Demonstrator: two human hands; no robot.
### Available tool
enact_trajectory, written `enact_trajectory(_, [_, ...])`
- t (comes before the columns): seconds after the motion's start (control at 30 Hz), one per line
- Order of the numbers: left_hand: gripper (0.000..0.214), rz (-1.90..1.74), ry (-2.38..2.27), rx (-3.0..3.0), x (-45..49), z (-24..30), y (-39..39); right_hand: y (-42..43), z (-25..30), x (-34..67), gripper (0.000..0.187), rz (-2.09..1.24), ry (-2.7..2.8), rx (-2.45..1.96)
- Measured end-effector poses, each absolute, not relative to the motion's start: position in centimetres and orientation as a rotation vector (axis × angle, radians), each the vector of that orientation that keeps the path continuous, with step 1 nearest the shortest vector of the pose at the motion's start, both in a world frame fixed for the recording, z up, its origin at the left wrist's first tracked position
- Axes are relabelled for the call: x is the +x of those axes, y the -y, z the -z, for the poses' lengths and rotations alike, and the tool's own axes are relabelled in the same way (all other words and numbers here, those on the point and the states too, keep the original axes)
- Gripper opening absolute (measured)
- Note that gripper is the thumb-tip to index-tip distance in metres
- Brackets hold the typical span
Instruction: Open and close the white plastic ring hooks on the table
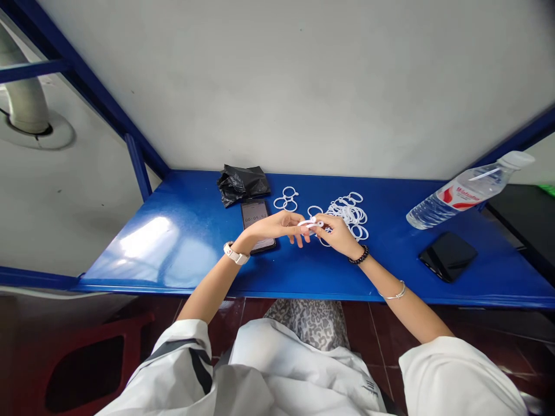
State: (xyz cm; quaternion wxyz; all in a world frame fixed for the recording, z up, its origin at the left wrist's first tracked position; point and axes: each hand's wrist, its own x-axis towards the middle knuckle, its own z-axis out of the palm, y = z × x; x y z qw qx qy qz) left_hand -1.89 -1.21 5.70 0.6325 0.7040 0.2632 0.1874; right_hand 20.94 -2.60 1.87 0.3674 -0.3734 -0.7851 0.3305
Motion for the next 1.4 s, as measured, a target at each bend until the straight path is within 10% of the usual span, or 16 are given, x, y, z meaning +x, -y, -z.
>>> enact_trajectory(0.37, [0.060, -0.655, -0.669, 1.421, 0.4, -5.0, 2.6, 3.4, -2.1, 20.8, 0.014, -0.564, 1.869, -1.127])
enact_trajectory(1.4, [0.052, -0.888, -0.444, 1.344, 2.0, -3.9, 4.3, 5.5, -3.1, 19.2, 0.045, -0.935, 1.460, -1.055])
